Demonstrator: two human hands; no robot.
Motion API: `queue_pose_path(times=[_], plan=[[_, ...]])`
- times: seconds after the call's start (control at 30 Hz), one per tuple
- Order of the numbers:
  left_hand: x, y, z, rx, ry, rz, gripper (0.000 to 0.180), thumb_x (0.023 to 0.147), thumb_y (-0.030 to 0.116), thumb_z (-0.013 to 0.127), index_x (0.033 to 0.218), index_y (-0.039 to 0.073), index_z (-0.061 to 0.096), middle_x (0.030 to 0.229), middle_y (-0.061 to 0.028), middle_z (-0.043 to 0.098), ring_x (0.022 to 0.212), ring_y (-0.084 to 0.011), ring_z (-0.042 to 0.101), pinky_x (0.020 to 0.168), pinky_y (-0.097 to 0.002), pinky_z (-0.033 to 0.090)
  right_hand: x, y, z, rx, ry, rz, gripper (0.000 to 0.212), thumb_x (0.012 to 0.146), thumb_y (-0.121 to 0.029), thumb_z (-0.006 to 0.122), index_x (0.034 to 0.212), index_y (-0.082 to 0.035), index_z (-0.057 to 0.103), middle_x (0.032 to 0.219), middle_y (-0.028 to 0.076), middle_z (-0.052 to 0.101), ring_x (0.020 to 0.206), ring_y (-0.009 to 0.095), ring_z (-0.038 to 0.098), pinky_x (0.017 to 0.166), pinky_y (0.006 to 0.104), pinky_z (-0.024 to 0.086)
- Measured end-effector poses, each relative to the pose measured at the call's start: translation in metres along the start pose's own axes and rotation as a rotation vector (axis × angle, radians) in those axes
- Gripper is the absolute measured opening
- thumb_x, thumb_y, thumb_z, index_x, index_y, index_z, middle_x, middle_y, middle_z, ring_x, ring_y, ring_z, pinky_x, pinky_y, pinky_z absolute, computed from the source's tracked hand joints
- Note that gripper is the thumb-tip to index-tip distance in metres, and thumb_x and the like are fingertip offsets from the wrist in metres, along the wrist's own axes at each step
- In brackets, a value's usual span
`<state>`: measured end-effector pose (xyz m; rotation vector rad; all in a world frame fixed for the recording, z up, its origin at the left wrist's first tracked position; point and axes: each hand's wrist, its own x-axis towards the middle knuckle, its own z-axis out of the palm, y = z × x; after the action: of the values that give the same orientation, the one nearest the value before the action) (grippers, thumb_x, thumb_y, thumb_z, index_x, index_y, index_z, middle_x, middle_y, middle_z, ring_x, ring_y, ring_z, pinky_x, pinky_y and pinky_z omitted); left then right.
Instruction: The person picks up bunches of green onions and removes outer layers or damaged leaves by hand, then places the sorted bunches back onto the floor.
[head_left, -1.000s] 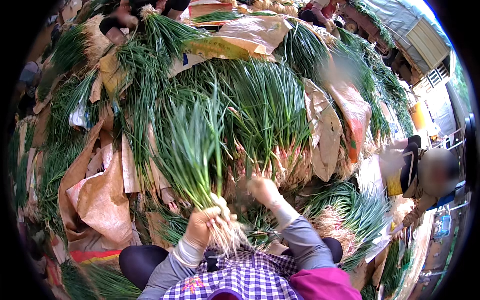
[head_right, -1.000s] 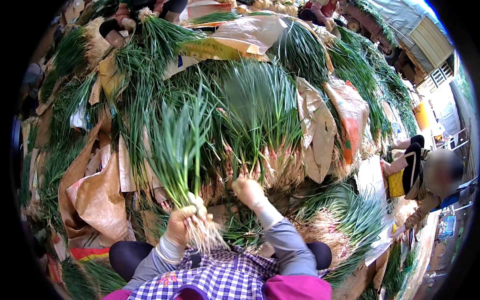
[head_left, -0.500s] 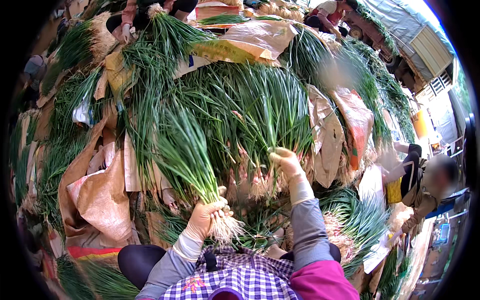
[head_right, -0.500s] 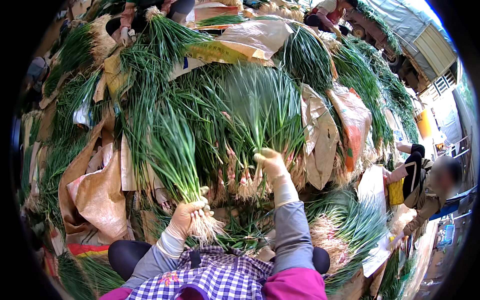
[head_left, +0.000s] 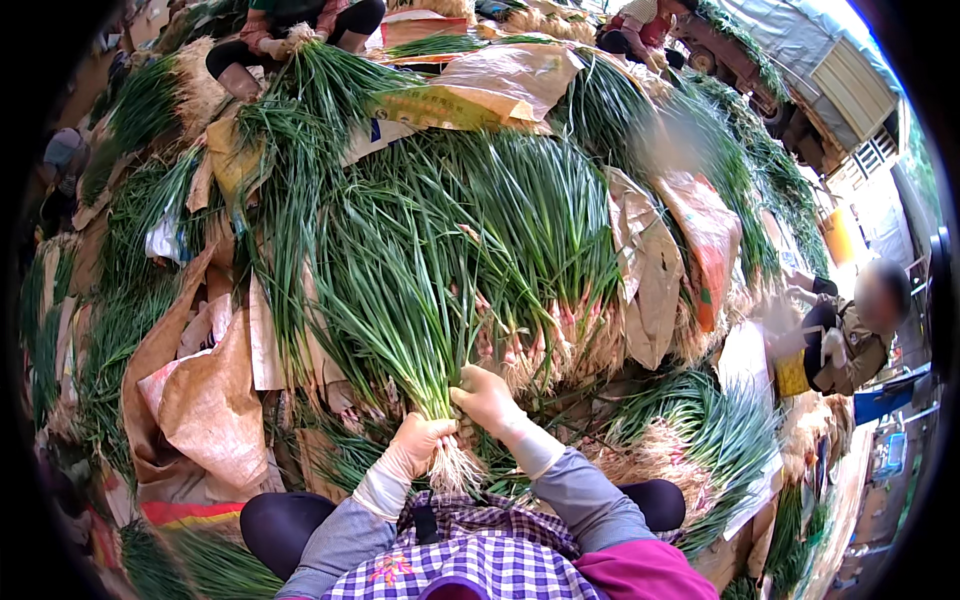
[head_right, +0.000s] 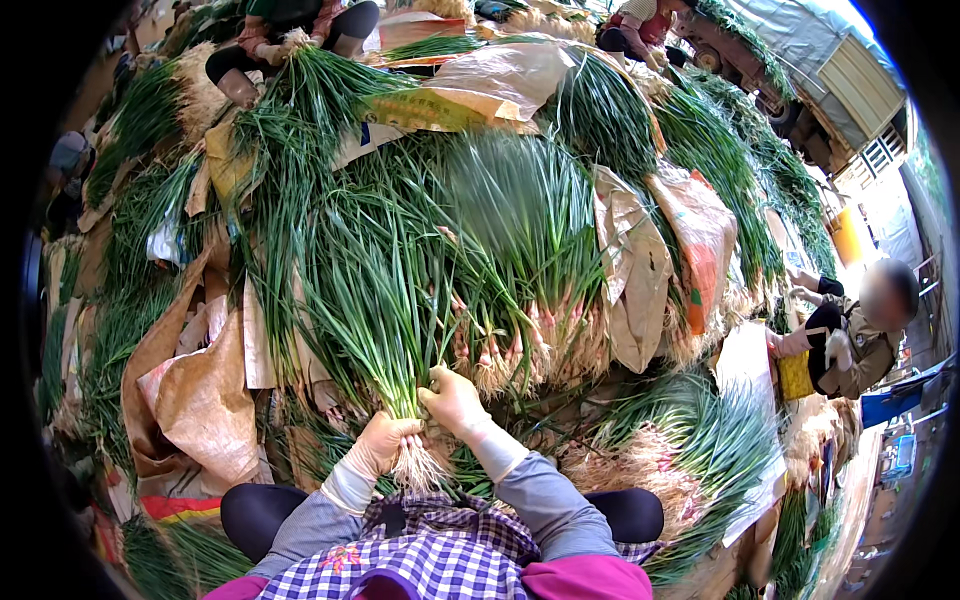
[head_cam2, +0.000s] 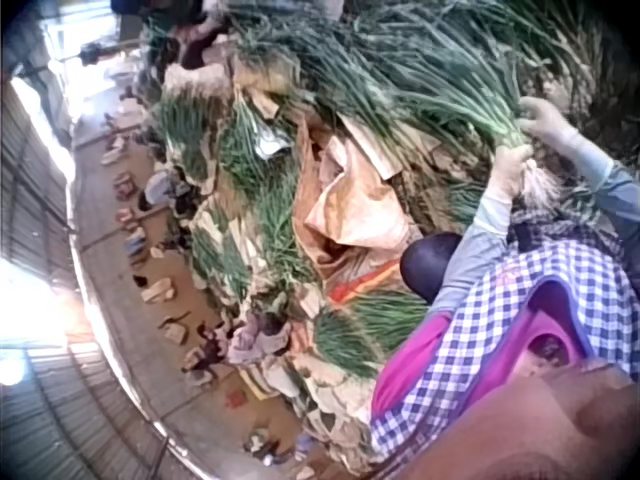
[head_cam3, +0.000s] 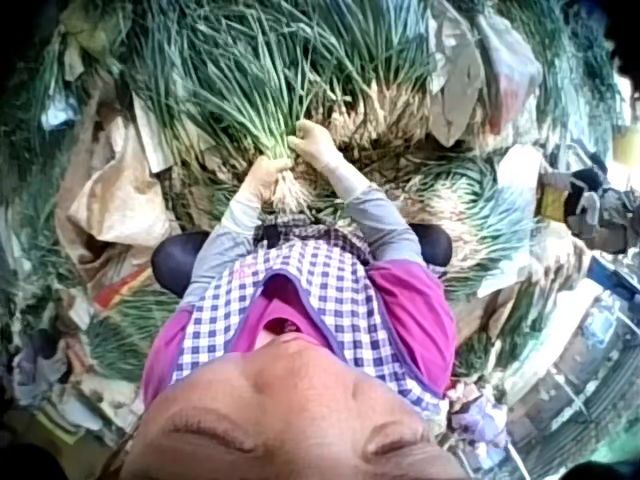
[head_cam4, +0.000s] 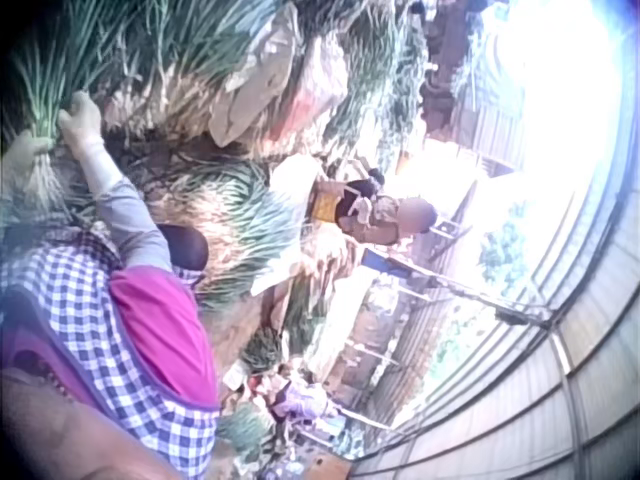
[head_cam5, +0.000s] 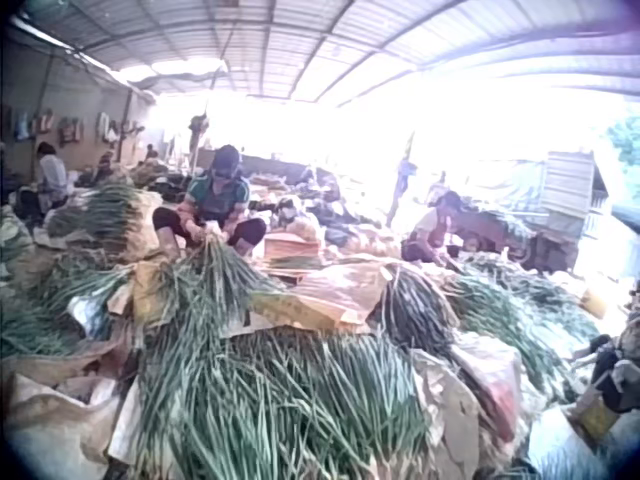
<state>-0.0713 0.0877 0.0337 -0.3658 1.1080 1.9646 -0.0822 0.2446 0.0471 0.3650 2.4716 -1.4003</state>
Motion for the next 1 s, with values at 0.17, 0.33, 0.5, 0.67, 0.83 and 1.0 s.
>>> queue_pose_path(times=[0.17, 0.33, 0.5, 0.67, 0.83, 1.0], plan=[[0.002, -0.001, -0.005, -0.166, 0.048, -0.034, 0.013, 0.079, -0.003, 0.057, 0.092, -0.003, 0.058, 0.07, -0.0081, 0.059, 0.056, -0.0148, 0.057, 0.05, -0.0258, 0.047, 0.009, -0.011, 0.022, -0.43, 0.229, -0.138, 0.021, 0.083, -0.024, 0.057, 0.081, -0.004, 0.053, 0.071, 0.021, 0.06, 0.07, 0.04, 0.059, 0.063, 0.0466, 0.047], [-0.018, 0.014, 0.013, -0.369, -0.094, -0.029, 0.019, 0.081, 0.0, 0.054, 0.1, -0.001, 0.051, 0.081, -0.0119, 0.058, 0.068, -0.0191, 0.058, 0.063, -0.0313, 0.052, 0.048, 0.053, -0.001, 0.648, 0.471, 0.241, 0.016, 0.091, -0.013, 0.052, 0.077, -0.004, 0.053, 0.066, 0.004, 0.056, 0.053, 0.008, 0.049, 0.048, 0.0243, 0.043], [-0.024, 0.026, -0.011, -0.703, 0.056, 0.144, 0.018, 0.081, -0.001, 0.05, 0.098, 0.0, 0.053, 0.086, -0.0129, 0.058, 0.072, -0.0192, 0.058, 0.064, -0.0293, 0.052, 0.042, 0.022, -0.049, -0.705, -0.976, 0.206, 0.021, 0.084, -0.02, 0.059, 0.095, -0.002, 0.066, 0.083, 0.01, 0.067, 0.076, 0.019, 0.064, 0.07, 0.0307, 0.051], [-0.076, 0.081, -0.002, -0.995, -0.34, 0.499, 0.032, 0.083, 0.001, 0.05, 0.114, 0.008, 0.049, 0.093, -0.0063, 0.053, 0.073, -0.011, 0.052, 0.067, -0.0271, 0.045, 0.145, 0.019, -0.089, -0.68, 0.1, -0.217, 0.024, 0.086, -0.019, 0.046, 0.08, -0.009, 0.066, 0.073, 0.009, 0.063, 0.068, 0.025, 0.061, 0.072, 0.038, 0.051], [-0.089, 0.097, -0.019, -0.901, -0.536, 0.748, 0.032, 0.085, 0.0, 0.055, 0.115, 0.009, 0.054, 0.098, -0.0078, 0.056, 0.076, -0.0162, 0.055, 0.069, -0.0309, 0.047, 0.257, -0.038, -0.081, -0.626, 0.465, -0.175, 0.015, 0.08, -0.021, 0.06, 0.09, -0.014, 0.068, 0.086, 0.011, 0.067, 0.082, 0.031, 0.063, 0.071, 0.0375, 0.05], [-0.072, 0.099, -0.021, -0.815, -0.356, 0.673, 0.032, 0.083, -0.002, 0.055, 0.112, 0.011, 0.056, 0.099, -0.0082, 0.06, 0.076, -0.0174, 0.056, 0.069, -0.0318, 0.047, 0.296, -0.026, -0.038, -0.93, 0.283, -0.041, 0.015, 0.08, -0.016, 0.057, 0.091, -0.013, 0.067, 0.089, 0.011, 0.067, 0.089, 0.029, 0.064, 0.079, 0.0382, 0.05]])
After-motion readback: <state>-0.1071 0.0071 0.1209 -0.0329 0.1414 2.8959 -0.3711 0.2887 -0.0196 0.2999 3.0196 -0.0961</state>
